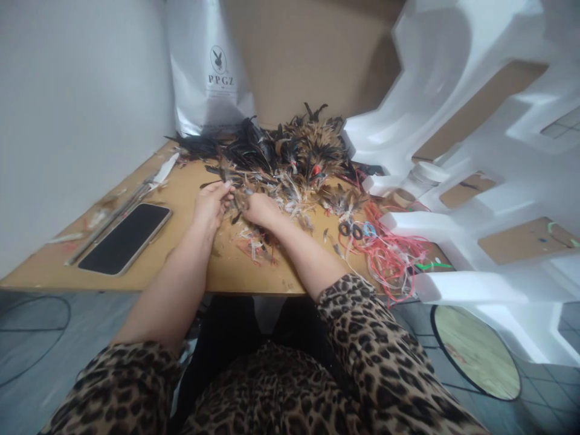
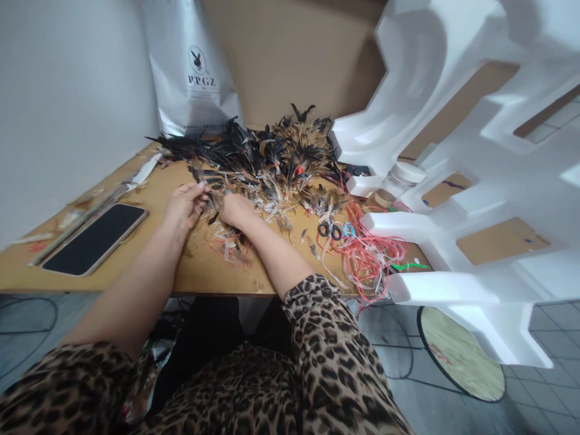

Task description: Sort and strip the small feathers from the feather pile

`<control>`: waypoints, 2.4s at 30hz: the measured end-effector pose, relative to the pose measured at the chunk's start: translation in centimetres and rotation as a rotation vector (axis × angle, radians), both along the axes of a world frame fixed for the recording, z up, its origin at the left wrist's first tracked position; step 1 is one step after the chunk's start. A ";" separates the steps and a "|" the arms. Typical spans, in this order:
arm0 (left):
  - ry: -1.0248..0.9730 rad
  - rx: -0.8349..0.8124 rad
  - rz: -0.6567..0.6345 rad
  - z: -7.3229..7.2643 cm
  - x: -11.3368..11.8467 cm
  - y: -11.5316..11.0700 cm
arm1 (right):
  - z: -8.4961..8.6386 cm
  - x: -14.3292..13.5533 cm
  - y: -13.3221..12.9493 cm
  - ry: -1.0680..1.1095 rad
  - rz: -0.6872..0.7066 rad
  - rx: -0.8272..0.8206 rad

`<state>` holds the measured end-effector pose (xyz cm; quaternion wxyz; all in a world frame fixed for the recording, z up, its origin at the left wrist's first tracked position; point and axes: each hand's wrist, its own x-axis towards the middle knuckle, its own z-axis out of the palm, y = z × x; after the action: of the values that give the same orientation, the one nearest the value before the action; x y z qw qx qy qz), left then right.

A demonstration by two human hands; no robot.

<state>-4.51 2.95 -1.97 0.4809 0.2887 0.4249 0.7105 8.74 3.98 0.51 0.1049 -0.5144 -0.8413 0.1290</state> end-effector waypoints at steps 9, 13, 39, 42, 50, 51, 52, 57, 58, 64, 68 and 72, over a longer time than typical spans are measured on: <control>-0.103 -0.074 -0.046 0.3 0.3 -0.2 | -2.5 1.4 3.0 0.780 -0.016 -0.349; -0.104 -0.095 -0.087 0.2 0.4 -0.4 | -2.5 1.4 3.2 0.995 -0.055 -0.542; -0.027 -0.120 -0.009 -0.2 -0.1 0.0 | -1.8 2.2 3.4 1.408 0.004 -0.890; 0.092 -0.071 0.005 -0.5 0.1 0.3 | -1.7 2.3 3.4 1.439 0.026 -0.914; 0.246 -0.051 -0.099 -0.6 1.3 0.0 | -1.2 2.4 3.2 1.504 0.051 -0.979; 0.243 -0.055 -0.102 -0.5 1.4 -0.1 | -1.2 2.4 3.2 1.504 0.039 -0.981; 0.240 -0.054 -0.106 -0.5 1.4 -0.1 | -1.2 2.4 3.2 1.504 0.030 -0.984; 0.132 -0.032 -0.173 0.0 1.1 -0.2 | -1.1 2.4 3.1 1.549 0.047 -1.015; 0.107 -0.029 -0.201 0.1 1.0 -0.2 | -1.1 2.4 3.1 1.560 0.055 -1.020; 0.059 -0.040 -0.310 0.3 1.1 -0.6 | -1.0 2.3 2.8 1.577 0.042 -1.042; 0.012 -0.027 -0.328 0.3 1.1 -0.5 | -1.0 2.4 2.9 1.609 0.069 -1.063; -0.059 0.001 -0.293 0.3 0.7 -0.3 | -1.2 2.4 3.2 1.634 0.062 -1.057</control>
<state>-3.79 2.63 -1.67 0.5915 0.3266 0.3636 0.6413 11.18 7.22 -0.65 0.4084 -0.2247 -0.3562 0.8098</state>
